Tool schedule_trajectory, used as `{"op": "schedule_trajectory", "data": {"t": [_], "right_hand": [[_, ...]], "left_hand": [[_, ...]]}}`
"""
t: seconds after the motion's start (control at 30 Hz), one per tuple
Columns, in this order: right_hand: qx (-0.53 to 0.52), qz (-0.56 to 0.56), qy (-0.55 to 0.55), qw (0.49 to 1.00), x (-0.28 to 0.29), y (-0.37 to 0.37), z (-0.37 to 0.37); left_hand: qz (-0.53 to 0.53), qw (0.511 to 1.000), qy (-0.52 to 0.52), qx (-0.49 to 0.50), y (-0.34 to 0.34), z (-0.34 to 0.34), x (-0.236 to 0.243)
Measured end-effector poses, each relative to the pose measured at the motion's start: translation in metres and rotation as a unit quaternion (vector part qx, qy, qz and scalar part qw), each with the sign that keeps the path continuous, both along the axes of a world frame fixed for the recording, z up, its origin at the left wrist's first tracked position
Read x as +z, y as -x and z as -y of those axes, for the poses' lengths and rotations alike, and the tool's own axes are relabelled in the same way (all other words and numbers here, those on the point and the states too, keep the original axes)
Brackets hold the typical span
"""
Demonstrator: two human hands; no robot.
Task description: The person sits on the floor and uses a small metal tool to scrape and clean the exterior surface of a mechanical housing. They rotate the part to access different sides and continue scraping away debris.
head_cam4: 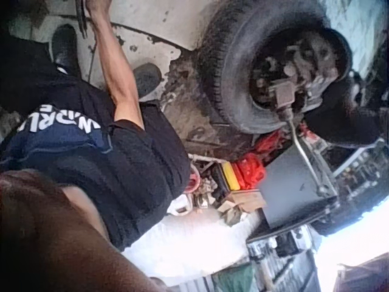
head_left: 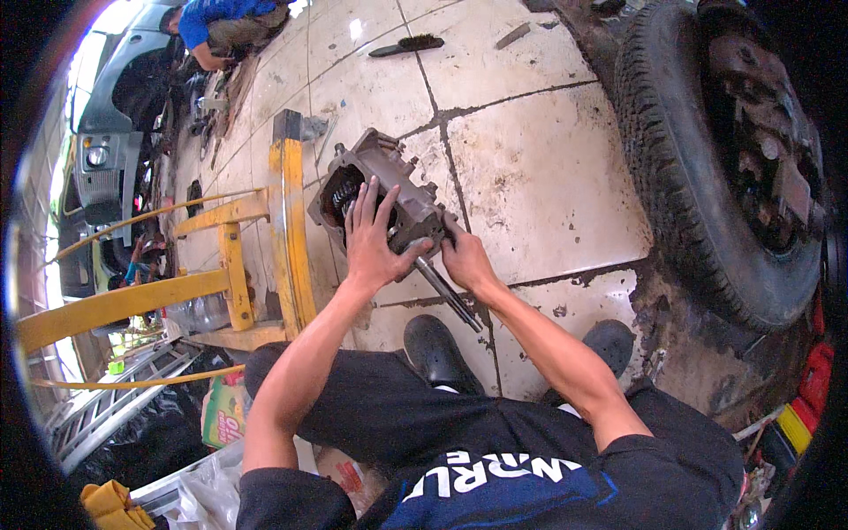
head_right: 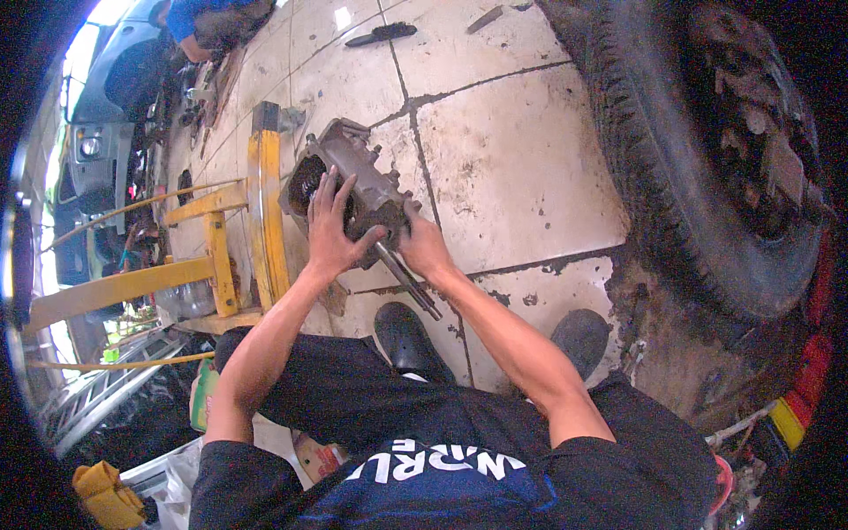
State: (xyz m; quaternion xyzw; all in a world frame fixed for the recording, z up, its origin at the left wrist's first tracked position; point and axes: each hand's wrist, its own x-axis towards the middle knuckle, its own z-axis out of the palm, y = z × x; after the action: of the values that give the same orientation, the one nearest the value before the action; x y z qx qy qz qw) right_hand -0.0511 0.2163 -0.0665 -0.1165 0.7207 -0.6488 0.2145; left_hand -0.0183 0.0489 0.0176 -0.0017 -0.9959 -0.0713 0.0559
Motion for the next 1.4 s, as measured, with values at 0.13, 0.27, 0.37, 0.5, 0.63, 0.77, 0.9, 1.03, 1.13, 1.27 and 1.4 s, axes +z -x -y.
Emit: {"op": "schedule_trajectory", "data": {"t": [0.13,0.27,0.37,0.5,0.63,0.77,0.9,1.03,1.13,1.27,1.4], "right_hand": [[0.039,-0.011,-0.079,0.996,0.010,-0.006,0.008],[0.032,-0.004,-0.071,0.997,-0.006,0.001,0.003],[0.001,0.010,-0.016,1.000,0.008,-0.008,0.011],[0.043,-0.062,-0.086,0.993,-0.056,0.000,-0.019],[-0.021,0.142,0.122,0.982,-0.040,0.049,-0.041],[0.014,0.274,0.381,0.883,0.042,0.072,-0.043],[0.040,0.226,0.384,0.894,0.120,0.073,-0.049],[0.043,0.178,0.350,0.919,0.144,0.060,-0.053],[0.016,0.147,0.332,0.932,0.165,0.053,-0.058],[0.014,0.130,0.329,0.935,0.178,0.051,-0.065],[0.031,0.129,0.285,0.949,0.179,0.054,-0.071]], "left_hand": [[0.007,1.000,0.009,0.005,-0.001,0.003,0.001],[0.002,1.000,-0.016,0.002,0.002,0.000,0.002],[-0.016,1.000,-0.011,-0.003,-0.003,0.009,-0.002],[-0.022,0.999,-0.028,-0.002,-0.001,0.005,-0.005],[-0.051,0.998,-0.023,0.018,0.003,0.002,-0.001],[-0.091,0.962,-0.237,0.105,0.033,-0.015,0.039],[-0.003,0.794,-0.596,0.116,0.058,-0.054,0.104],[0.026,0.755,-0.654,0.052,0.060,-0.058,0.135],[0.029,0.743,-0.666,0.052,0.056,-0.056,0.144],[0.014,0.689,-0.725,0.007,0.043,-0.048,0.146],[0.014,0.712,-0.702,0.022,0.038,-0.056,0.157]]}}
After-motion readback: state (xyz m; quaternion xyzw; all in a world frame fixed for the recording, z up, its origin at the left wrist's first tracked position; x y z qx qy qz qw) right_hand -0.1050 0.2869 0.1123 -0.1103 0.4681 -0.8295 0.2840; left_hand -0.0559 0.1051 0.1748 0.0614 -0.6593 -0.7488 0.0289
